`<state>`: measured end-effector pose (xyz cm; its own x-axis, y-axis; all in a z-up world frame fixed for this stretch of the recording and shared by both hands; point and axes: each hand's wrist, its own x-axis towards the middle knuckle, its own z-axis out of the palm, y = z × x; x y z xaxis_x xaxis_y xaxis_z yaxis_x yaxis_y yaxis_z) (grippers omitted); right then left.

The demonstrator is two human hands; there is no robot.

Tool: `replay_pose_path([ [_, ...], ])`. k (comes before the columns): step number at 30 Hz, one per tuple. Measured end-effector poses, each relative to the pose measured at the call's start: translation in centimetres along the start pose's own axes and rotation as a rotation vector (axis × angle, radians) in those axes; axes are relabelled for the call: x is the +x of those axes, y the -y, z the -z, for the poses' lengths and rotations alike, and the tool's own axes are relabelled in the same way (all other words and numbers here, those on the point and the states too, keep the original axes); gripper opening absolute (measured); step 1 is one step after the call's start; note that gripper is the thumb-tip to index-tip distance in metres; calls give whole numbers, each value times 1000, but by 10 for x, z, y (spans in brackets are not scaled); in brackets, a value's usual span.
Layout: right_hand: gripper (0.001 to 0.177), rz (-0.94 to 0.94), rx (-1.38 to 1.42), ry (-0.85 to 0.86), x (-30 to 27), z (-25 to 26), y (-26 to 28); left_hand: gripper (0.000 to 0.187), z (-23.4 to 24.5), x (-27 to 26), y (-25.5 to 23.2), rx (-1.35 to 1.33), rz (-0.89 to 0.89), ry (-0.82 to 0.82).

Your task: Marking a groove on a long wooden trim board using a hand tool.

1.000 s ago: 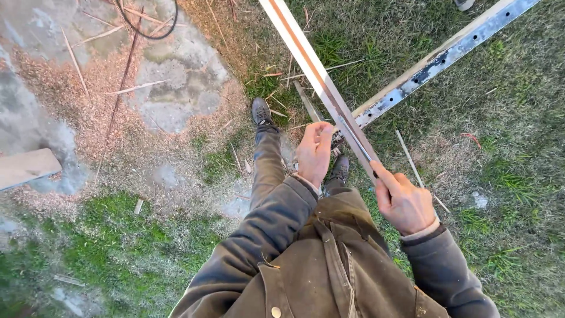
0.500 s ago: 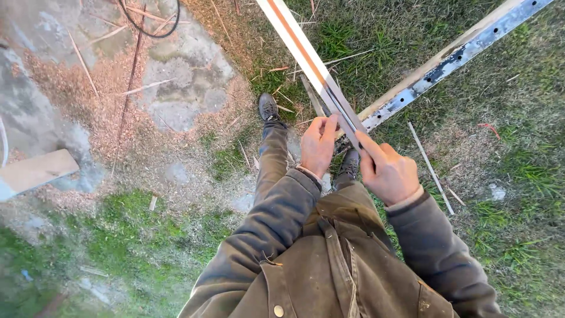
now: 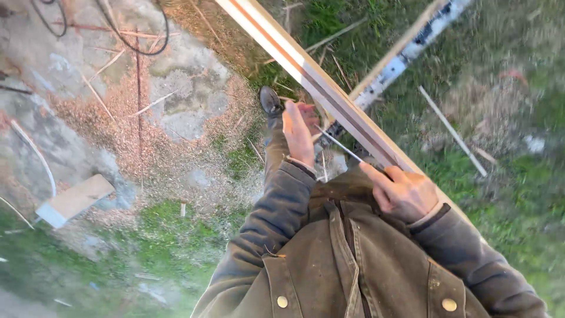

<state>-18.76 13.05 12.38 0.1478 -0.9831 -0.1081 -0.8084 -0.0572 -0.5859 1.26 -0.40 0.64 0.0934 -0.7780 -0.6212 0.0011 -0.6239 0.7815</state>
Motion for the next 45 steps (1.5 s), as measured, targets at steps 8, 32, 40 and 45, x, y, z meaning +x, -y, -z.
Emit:
replay_pose_path([
  [8, 56, -164, 127, -63, -93, -3, 14, 88, -12, 48, 1, 939, -820, 21],
  [32, 50, -123, 228, -231, -228, 3, -14, 47, -44, -164, 73, 1176, -1406, 870],
  [40, 45, -130, 227, -195, -208, -14, -9, 16, 7, -159, 130, 1450, -1109, 1015],
  [45, 45, -258, 140, -376, -163, -58, 2, 15, 26, -148, 120, 1181, -1171, 814],
])
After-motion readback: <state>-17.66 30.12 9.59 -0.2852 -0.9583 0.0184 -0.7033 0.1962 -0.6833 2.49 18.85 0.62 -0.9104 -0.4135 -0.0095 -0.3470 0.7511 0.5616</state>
